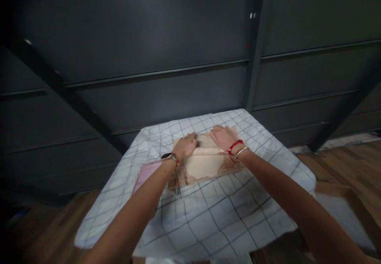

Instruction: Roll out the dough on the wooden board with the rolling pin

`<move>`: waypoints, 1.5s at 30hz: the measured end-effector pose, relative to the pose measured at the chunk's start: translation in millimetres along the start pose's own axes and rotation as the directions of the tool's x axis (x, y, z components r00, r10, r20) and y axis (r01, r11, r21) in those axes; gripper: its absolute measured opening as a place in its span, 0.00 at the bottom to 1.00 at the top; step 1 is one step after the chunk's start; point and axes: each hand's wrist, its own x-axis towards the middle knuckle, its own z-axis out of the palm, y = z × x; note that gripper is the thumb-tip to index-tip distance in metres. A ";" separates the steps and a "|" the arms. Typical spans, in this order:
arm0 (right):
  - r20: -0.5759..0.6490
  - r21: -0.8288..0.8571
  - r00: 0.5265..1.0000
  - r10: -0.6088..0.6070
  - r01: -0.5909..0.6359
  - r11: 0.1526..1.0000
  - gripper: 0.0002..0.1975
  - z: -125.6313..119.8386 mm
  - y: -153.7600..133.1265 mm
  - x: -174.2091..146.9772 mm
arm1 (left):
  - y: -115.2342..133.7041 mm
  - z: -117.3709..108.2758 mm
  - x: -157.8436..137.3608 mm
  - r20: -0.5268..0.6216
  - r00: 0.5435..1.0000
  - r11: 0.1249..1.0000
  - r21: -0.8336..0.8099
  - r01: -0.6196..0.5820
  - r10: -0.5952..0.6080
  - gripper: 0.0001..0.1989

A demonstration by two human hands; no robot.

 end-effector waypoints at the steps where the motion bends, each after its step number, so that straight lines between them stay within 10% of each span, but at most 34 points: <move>1: -0.020 -0.007 0.999 -0.036 0.036 0.999 0.23 -1.6 -2.0 -10.5 | -0.3 0.6 -1.2 0.009 1.000 1.000 0.001 -0.002 0.002 0.22; 7: 0.007 -0.107 0.996 -0.088 0.088 0.990 0.25 3.7 -0.1 -49.9 | 4.5 -3.9 -7.0 -0.091 0.996 0.999 0.032 0.017 -0.014 0.20; 23: 0.255 -0.077 0.962 -0.101 0.124 0.989 0.18 17.1 34.0 45.9 | -15.4 -9.6 51.0 -0.222 0.964 0.989 -0.047 0.141 -0.148 0.21; 32: 0.126 -0.025 0.992 -0.011 0.014 1.000 0.25 5.7 3.2 -12.0 | -5.7 -1.8 15.5 0.197 0.980 0.997 -0.067 0.049 -0.035 0.25; 45: 0.054 0.003 0.987 -0.150 0.150 0.989 0.27 -1.6 -20.4 -75.9 | 21.0 -5.6 -69.0 -0.096 0.995 0.999 0.023 -0.024 0.026 0.27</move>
